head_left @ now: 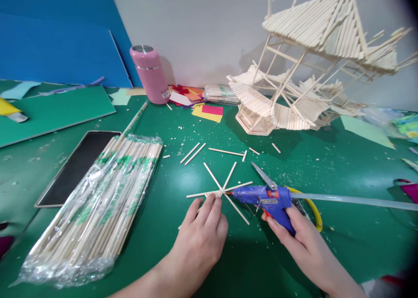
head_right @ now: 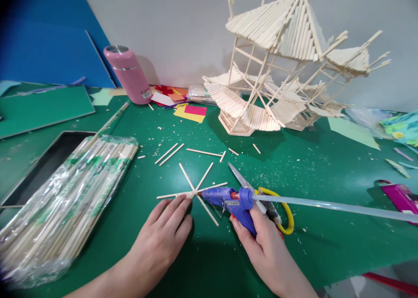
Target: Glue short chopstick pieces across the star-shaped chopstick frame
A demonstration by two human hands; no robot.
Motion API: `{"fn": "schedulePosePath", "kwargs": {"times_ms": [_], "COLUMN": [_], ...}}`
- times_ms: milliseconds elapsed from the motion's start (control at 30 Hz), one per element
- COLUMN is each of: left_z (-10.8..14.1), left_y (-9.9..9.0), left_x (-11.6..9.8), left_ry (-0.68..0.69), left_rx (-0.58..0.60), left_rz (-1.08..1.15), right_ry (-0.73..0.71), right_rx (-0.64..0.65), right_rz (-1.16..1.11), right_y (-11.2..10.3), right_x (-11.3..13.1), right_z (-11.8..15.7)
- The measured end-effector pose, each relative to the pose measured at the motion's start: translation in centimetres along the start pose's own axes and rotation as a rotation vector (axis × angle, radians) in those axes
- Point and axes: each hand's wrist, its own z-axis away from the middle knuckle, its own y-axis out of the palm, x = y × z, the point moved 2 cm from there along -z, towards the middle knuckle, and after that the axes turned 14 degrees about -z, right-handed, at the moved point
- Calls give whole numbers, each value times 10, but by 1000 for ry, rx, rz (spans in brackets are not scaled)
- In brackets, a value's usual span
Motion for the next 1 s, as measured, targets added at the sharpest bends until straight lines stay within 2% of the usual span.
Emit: {"fn": "schedulePosePath", "kwargs": {"times_ms": [200, 400, 1000], "left_z": [-1, 0, 0], "left_y": [-1, 0, -1], "left_x": [-1, -1, 0], "left_ry": [-5, -2, 15], "left_rx": [-12, -6, 23], "left_rz": [-9, -1, -14], "right_ry": [-2, -41, -12], "right_rx": [-1, 95, 91], "right_rz": [6, 48, 18], "right_y": [-1, -3, -3], "right_x": [-3, -8, -9], "right_z": [0, -4, -3]}}
